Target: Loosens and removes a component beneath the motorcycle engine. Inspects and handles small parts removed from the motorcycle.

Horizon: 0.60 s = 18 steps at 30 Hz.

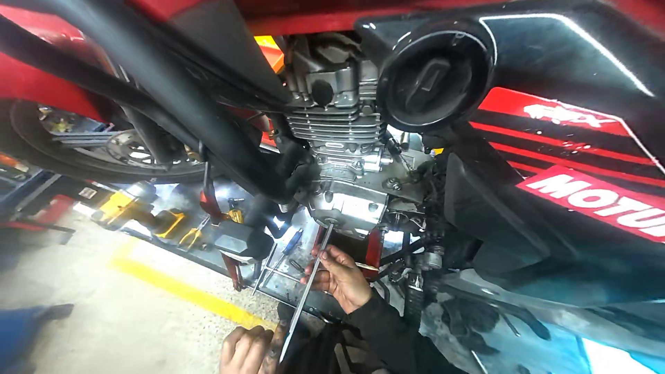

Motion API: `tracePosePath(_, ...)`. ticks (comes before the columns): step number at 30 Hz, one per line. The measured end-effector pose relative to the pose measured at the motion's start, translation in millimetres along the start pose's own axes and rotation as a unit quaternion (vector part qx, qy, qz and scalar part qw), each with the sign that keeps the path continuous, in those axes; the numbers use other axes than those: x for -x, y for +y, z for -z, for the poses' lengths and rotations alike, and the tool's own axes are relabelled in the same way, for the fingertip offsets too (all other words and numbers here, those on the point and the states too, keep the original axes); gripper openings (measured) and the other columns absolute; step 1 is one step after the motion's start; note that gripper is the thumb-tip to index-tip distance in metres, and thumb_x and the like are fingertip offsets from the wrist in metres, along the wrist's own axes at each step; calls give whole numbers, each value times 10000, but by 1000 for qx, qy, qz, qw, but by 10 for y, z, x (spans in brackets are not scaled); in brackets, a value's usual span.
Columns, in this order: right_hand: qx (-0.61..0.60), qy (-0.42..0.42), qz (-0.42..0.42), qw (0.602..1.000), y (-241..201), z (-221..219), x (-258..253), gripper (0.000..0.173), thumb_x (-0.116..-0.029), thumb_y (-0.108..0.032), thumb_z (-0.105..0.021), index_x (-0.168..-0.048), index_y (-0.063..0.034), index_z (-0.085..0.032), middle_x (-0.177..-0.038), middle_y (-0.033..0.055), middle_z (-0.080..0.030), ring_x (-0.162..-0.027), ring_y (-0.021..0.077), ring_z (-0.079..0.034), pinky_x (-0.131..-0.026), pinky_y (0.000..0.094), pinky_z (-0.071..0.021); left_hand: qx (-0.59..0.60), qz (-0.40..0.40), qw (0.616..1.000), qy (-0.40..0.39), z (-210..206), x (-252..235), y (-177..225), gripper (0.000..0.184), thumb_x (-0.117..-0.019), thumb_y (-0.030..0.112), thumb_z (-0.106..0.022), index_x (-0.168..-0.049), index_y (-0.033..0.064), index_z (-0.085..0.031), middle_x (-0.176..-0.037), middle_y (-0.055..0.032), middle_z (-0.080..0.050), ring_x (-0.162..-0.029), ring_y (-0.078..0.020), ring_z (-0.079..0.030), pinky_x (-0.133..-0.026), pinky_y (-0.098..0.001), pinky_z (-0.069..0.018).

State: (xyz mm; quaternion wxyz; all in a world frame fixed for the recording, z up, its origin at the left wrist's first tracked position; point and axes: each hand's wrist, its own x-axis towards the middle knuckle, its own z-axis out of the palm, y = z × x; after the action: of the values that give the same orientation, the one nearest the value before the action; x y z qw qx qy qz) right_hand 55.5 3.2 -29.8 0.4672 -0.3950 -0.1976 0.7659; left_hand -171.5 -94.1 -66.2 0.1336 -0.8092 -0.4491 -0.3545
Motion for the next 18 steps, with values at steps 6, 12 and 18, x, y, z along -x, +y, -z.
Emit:
tracePosePath(6, 26, 17, 5, 1000, -79, -74, -11, 241, -1100, -130, -428, -1220, 25, -567, -964, 207, -734, -797, 296, -757, -741, 416, -650, 226, 209, 951, -30, 1, -29, 148, 215, -965, 300, -697, -1100, 139, -742, -858, 4, -689, -809, -64, -641, -784, -217, -541)
tracePosePath(12, 72, 65, 27, 995, -152, -80, -17, 200, -1081, -108, -489, -1151, 40, -603, -881, 173, -743, -725, 244, -750, -686, 359, -645, 485, 404, 770, -89, 12, -104, 560, 234, -921, 160, -741, -1099, 15, -699, -837, 47, -725, -696, -1, -654, -650, -199, -578)
tracePosePath(18, 49, 60, 42, 996, -71, -14, -58, 204, -1078, -121, -500, -1175, 30, -598, -874, 186, -741, -728, 262, -754, -712, 383, -651, 244, 336, 906, -78, -132, -47, 590, 211, -903, 146, -690, -1015, -25, -741, -859, -90, -733, -761, -117, -694, -738, -250, -589)
